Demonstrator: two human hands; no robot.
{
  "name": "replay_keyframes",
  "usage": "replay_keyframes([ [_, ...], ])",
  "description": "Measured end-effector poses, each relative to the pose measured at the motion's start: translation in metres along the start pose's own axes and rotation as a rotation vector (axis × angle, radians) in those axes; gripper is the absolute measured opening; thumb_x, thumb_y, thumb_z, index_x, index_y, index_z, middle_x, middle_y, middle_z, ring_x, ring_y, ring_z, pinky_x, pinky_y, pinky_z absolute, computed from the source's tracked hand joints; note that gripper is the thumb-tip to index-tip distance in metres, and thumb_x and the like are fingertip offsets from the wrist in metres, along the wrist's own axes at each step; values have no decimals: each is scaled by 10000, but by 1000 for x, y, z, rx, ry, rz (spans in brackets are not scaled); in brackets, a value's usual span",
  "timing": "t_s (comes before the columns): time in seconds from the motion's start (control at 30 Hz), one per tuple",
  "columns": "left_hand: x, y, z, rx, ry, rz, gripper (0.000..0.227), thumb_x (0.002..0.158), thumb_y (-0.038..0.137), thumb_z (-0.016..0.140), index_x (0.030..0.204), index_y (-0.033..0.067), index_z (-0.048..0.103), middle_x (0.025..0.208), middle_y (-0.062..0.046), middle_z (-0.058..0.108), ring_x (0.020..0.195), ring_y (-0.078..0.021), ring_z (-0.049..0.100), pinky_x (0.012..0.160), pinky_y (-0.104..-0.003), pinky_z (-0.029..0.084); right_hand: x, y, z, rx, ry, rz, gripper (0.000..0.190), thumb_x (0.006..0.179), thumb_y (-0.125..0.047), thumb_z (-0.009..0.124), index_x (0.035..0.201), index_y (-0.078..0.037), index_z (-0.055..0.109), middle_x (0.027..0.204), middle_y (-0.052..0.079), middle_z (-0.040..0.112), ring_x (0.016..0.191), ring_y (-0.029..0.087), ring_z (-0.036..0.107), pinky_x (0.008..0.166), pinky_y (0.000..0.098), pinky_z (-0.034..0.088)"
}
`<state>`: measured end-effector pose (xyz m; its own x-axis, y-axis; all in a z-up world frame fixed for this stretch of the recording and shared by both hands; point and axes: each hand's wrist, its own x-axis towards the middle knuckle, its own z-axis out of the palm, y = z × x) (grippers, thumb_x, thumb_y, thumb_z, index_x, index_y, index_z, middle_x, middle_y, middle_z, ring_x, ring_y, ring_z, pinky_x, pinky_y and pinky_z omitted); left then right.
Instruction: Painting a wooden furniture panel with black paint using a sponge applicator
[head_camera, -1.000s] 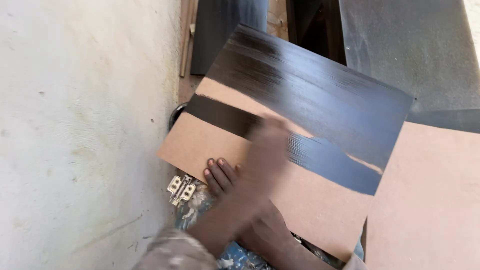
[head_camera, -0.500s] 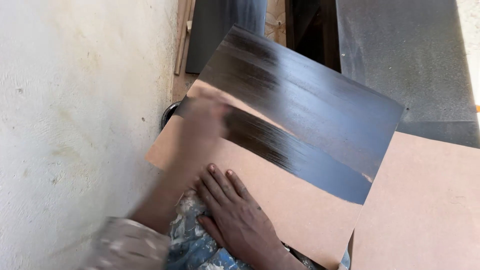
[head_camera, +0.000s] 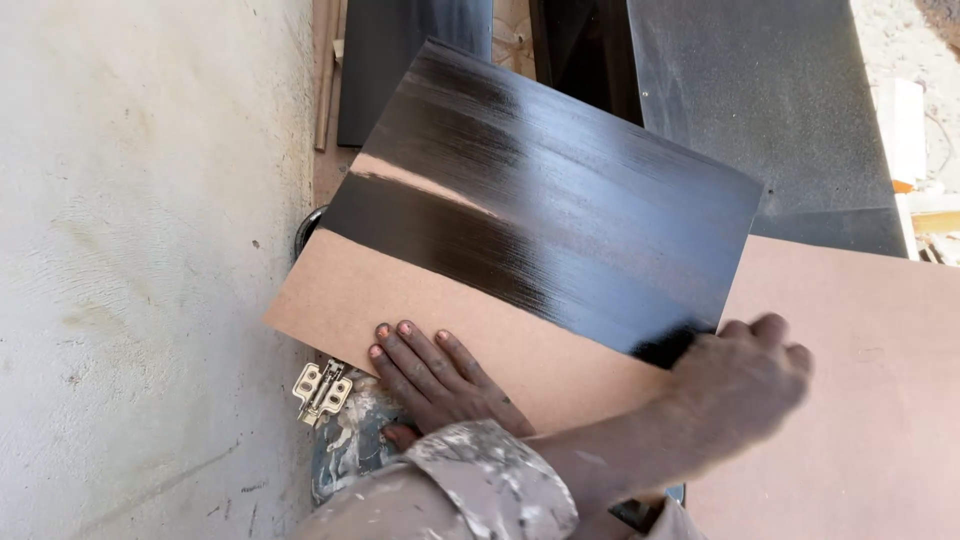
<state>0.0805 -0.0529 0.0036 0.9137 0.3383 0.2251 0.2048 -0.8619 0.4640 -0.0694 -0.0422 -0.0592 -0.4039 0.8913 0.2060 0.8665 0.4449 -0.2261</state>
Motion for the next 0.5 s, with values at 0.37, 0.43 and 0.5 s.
replay_keyframes([
  [0.37, -111, -215, -164, -44, 269, -872, 170, 1033, 99, 504, 1036, 102, 674, 1139, -105, 577, 826, -146, 595, 725, -280, 563, 11, -5, -63, 334, -49, 26, 671, 1046, -408, 380, 1590, -20, 314, 1685, 180, 282, 1569, 315, 205, 1250, 498, 119],
  [0.43, -140, -248, -197, 69, 242, -1050, 127, 1073, 115, 481, 1077, 127, 608, 1099, -88, 534, 807, -155, 579, 698, -325, 555, 12, -7, -68, 361, -97, 38, 674, 1063, -427, 354, 1593, -16, 278, 1698, 159, 238, 1580, 300, 134, 1272, 474, 39],
  [0.5, -159, -278, -207, 223, 526, -718, 47, 966, 35, 710, 1010, 21, 709, 923, -123, 591, 736, -188, 664, 641, -315, 590, 12, -7, -69, 359, -87, 37, 682, 1067, -450, 341, 1587, -11, 297, 1690, 166, 263, 1581, 299, 143, 1273, 470, 39],
])
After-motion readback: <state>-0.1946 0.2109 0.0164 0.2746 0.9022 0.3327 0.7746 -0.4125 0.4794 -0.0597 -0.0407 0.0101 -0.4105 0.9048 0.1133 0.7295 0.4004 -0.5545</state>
